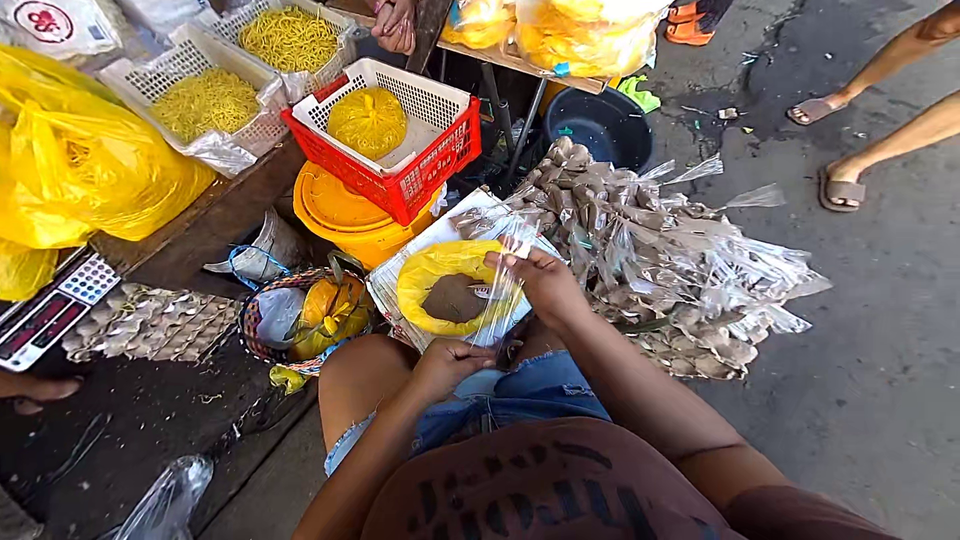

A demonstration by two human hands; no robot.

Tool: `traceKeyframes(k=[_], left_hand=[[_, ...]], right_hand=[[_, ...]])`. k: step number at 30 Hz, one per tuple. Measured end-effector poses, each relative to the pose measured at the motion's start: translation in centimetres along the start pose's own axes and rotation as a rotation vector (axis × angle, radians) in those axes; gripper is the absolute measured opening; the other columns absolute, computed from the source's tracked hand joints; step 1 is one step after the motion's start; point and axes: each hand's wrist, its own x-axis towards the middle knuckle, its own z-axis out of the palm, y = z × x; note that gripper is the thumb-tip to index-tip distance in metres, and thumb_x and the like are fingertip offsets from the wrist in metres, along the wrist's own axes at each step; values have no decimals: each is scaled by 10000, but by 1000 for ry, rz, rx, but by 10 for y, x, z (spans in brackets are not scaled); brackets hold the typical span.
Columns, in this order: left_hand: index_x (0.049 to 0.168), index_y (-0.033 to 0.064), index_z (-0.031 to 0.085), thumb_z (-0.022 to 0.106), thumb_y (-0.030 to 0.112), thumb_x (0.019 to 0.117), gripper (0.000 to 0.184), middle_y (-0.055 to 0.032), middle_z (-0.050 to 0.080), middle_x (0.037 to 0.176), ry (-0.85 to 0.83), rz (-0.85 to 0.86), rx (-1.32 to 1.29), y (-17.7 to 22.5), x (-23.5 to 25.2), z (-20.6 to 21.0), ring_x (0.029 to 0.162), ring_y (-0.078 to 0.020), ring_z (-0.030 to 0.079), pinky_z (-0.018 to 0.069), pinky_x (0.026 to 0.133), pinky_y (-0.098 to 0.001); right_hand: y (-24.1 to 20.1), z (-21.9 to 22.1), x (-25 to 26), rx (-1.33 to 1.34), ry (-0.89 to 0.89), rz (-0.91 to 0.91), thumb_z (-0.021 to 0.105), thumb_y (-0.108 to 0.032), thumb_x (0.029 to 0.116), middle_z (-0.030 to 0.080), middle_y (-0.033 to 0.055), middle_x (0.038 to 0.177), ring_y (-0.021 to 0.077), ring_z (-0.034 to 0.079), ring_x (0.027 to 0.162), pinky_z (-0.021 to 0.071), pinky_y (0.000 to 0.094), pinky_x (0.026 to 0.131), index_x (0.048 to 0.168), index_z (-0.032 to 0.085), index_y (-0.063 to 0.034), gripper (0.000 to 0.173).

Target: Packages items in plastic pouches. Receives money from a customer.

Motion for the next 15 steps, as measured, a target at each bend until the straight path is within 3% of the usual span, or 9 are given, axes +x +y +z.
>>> traceKeyframes(k=[2, 4, 9, 11, 13, 15], left_hand=[[1001, -3, 776, 729, 89, 925, 128, -36, 778, 976, -43, -37, 33, -9, -6, -3, 913, -9, 703, 557, 882, -228], [1051, 0, 772, 707, 81, 946, 148, -34, 778, 990, -17, -55, 9, -16, -9, -5, 924, -19, 709, 562, 893, -229], [1210, -29, 679, 558, 32, 993, 256, -104, 709, 1175, 364, 34, -34, -4, -11, -12, 1009, -117, 690, 569, 925, -304], [1223, 14, 683, 590, 86, 986, 265, -62, 706, 1152, 382, 253, -24, 17, -25, -26, 970, -98, 684, 585, 868, -289], [1256, 199, 709, 618, 321, 1017, 284, 64, 716, 1083, 250, 535, -81, 41, -44, -39, 844, -14, 652, 559, 729, -194], [1242, 278, 705, 581, 457, 1014, 315, 112, 704, 1013, 81, 722, -141, 79, -70, -45, 794, 9, 634, 530, 676, -167]], right_hand=[[-5, -15, 8, 54, 76, -45, 492, -2, 1044, 762, 119, 1104, 176, 735, 1026, 579, 342, 944, 1336, 596, 35, 312], [-11, -23, 12, 85, 132, -92, 479, -11, 1054, 747, 110, 1140, 178, 730, 1039, 582, 343, 952, 1354, 576, 31, 318], [-5, -4, 0, 44, -33, -54, 502, 11, 1032, 761, 109, 1079, 176, 738, 1011, 590, 358, 960, 1265, 598, 66, 259], [-1, 9, -5, 70, -107, -4, 487, 1, 1041, 751, 121, 1099, 175, 735, 1017, 591, 350, 957, 1278, 571, 98, 270], [2, 11, -9, 90, -132, 0, 482, 1, 1039, 744, 128, 1113, 168, 732, 1015, 588, 343, 962, 1306, 550, 115, 298], [2, 7, -13, 72, -136, 8, 492, 11, 1030, 740, 136, 1120, 163, 732, 1020, 584, 341, 972, 1338, 532, 126, 332]])
